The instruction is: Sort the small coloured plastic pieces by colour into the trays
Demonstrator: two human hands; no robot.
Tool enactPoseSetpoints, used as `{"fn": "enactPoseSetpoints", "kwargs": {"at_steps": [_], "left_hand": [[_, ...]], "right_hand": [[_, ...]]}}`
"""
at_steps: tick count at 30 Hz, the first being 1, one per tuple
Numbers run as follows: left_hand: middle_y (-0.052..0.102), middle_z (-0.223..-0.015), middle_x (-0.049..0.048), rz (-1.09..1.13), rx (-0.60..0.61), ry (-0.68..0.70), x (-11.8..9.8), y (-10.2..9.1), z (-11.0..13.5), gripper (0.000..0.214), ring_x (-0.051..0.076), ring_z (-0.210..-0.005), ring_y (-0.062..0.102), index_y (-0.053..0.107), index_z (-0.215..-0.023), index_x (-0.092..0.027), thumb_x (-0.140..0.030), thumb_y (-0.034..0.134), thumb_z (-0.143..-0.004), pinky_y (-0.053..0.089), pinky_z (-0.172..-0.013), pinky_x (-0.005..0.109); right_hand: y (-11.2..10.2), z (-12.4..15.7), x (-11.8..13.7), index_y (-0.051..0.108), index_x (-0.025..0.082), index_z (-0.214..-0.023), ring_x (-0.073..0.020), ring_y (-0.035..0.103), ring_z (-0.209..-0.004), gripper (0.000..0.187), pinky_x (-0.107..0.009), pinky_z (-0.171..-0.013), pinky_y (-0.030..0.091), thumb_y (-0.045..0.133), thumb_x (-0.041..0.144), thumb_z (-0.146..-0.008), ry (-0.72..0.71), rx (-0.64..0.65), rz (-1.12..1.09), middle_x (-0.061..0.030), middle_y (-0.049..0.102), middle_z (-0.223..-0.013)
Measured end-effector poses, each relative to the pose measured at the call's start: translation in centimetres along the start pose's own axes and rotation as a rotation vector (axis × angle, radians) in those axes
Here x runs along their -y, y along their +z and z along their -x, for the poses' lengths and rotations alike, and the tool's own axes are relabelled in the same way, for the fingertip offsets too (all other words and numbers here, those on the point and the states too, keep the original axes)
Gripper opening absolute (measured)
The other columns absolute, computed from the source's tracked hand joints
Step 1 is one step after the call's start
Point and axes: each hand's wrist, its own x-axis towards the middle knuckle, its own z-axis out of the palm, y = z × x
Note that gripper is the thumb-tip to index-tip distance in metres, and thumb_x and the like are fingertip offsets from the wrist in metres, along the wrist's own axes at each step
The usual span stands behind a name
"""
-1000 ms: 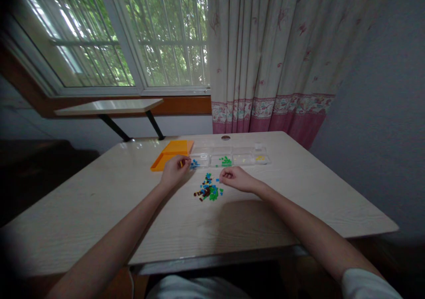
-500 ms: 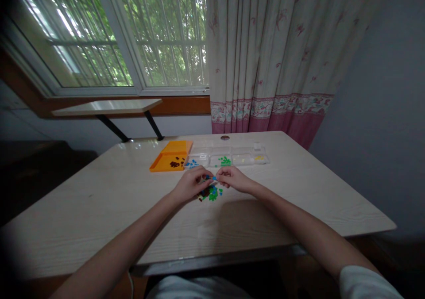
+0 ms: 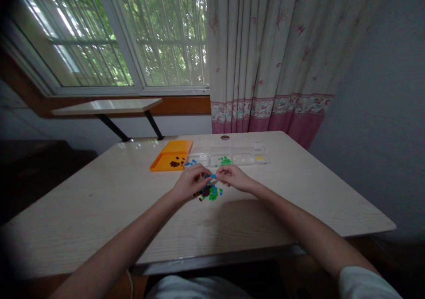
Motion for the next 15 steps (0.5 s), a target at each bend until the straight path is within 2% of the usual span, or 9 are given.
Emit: {"fn": "enactPoseSetpoints", "kwargs": {"at_steps": [3, 6, 8, 11, 15], "left_hand": [[0.055, -0.069, 0.0006, -0.038, -0.206, -0.018, 0.2, -1.0, -0.1, 0.012, 0.010, -0.060, 0.049, 0.060, -0.083, -0.017, -0.026, 0.054, -0.079, 0.039, -0.055, 0.020], [0.053, -0.062, -0.0007, -0.111, -0.473, -0.022, 0.3, -2.4, -0.2, 0.013, 0.008, -0.053, 0.045, 0.060, -0.083, -0.016, -0.027, 0.055, -0.079, 0.037, -0.052, 0.019], [0.052, -0.060, -0.0015, -0.155, -0.583, -0.018, 0.3, -3.0, -0.3, 0.014, 0.008, -0.051, 0.044, 0.061, -0.082, -0.016, -0.028, 0.056, -0.078, 0.037, -0.051, 0.019], [0.052, -0.059, -0.0017, -0.186, -0.627, -0.007, 0.1, -3.3, -0.4, 0.014, 0.008, -0.050, 0.044, 0.061, -0.081, -0.017, -0.029, 0.056, -0.078, 0.037, -0.050, 0.019], [0.053, -0.060, -0.0009, -0.176, -0.593, 0.014, 0.1, -2.8, -0.3, 0.014, 0.008, -0.051, 0.046, 0.061, -0.081, -0.016, -0.029, 0.055, -0.079, 0.038, -0.051, 0.019]], "right_hand": [[-0.6, 0.3, 0.3, 0.054, 0.013, -0.075, -0.0062, 0.040, -0.050, 0.032, -0.018, -0.046, 0.030, 0.054, 0.045, -0.075, -0.014, 0.030, 0.141, 0.0045, 0.045, -0.056], [-1.2, 0.7, 0.3, 0.057, 0.012, -0.073, -0.0059, 0.038, -0.049, 0.029, -0.017, -0.045, 0.028, 0.059, 0.041, -0.072, 0.010, 0.128, 0.275, 0.0050, 0.044, -0.054], [-1.4, 0.8, 0.2, 0.059, 0.012, -0.075, -0.0059, 0.037, -0.048, 0.027, -0.017, -0.045, 0.028, 0.061, 0.038, -0.070, 0.022, 0.185, 0.310, 0.0051, 0.044, -0.054], [-1.4, 0.9, 0.2, 0.061, 0.012, -0.077, -0.0066, 0.040, -0.050, 0.023, -0.017, -0.046, 0.030, 0.061, 0.034, -0.070, 0.009, 0.213, 0.372, 0.0040, 0.046, -0.055], [-1.2, 0.7, 0.1, 0.062, 0.011, -0.078, -0.0070, 0.042, -0.051, 0.021, -0.017, -0.047, 0.031, 0.059, 0.031, -0.071, -0.005, 0.184, 0.403, 0.0027, 0.049, -0.057]]}}
